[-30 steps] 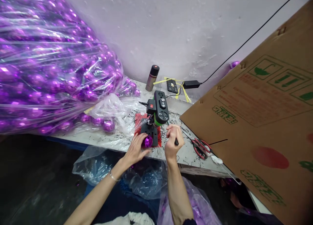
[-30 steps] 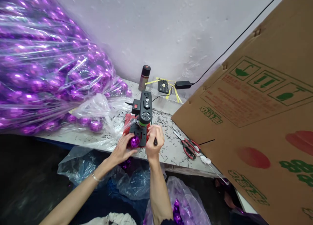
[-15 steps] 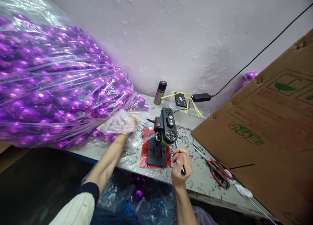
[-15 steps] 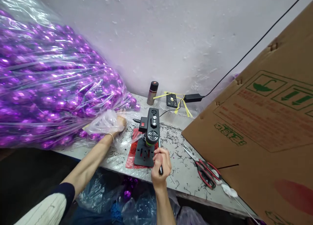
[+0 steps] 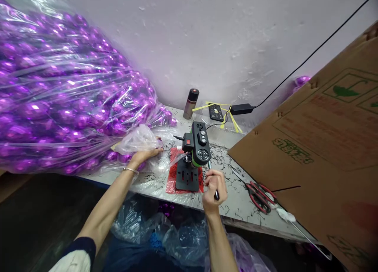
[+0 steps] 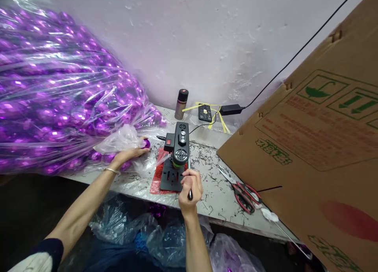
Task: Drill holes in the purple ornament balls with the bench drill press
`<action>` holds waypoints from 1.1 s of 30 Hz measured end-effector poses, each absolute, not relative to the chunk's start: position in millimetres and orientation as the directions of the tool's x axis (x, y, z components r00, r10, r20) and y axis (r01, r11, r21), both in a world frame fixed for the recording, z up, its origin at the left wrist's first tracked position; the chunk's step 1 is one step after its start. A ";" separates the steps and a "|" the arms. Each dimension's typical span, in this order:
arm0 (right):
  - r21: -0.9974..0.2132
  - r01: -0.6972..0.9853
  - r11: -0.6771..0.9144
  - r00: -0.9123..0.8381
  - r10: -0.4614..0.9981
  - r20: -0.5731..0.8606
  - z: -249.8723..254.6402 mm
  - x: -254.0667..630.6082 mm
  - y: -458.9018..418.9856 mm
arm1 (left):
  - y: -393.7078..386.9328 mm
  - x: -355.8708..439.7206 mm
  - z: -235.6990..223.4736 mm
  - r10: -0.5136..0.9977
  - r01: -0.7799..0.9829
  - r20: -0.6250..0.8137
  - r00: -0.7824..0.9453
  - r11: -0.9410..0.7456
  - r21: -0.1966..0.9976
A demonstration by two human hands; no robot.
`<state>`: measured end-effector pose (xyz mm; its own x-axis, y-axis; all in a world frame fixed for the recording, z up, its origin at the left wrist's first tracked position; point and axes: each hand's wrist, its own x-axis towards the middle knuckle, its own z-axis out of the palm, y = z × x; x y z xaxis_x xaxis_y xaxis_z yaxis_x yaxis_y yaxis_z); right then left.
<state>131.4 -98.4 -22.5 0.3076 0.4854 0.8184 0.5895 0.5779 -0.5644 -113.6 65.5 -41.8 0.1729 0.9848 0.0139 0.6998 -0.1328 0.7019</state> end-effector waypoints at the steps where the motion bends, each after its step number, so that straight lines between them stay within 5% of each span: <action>1: -0.561 0.593 0.578 0.300 0.488 0.820 -22.4 132.0 -98.6 | 60.3 -111.2 -39.0 0.985 0.705 -0.018 0.170 -0.109 0.701; 4: -0.546 0.596 0.589 0.284 0.482 0.829 -21.1 133.6 -98.5 | 38.3 -100.5 -34.1 0.988 0.636 -0.077 0.132 -0.025 0.772; 8: -0.573 0.575 0.585 0.305 0.497 0.813 -10.0 132.6 -98.0 | -6.5 -84.0 -36.0 0.980 0.085 -0.151 0.129 0.141 0.986; 12: -0.646 0.546 0.534 0.363 0.545 0.756 11.8 130.4 -96.7 | -44.8 -60.7 -44.5 0.952 -0.359 -0.238 0.192 0.294 0.886; 17: -0.657 0.552 0.514 0.342 0.578 0.740 28.1 130.8 -96.1 | -54.7 -27.5 -71.7 0.930 -0.500 -0.328 0.164 0.365 0.785; 20: -0.640 0.566 0.519 0.317 0.580 0.751 26.7 132.1 -97.8 | -49.8 -11.1 -94.0 0.957 -0.454 -0.277 0.082 0.283 0.845; 25: -0.625 0.581 0.522 0.299 0.578 0.760 18.6 134.6 -100.2 | -44.4 5.1 -118.5 0.998 -0.118 0.069 -0.012 -0.070 0.991; 29: -0.627 0.580 0.519 0.275 0.600 0.751 14.6 136.7 -101.5 | -43.8 5.9 -126.6 0.935 0.249 0.346 0.076 -0.354 0.902; 33: -0.611 0.605 0.511 0.259 0.599 0.757 14.0 137.7 -102.9 | -42.5 4.2 -129.9 0.879 0.399 0.442 0.181 -0.476 0.784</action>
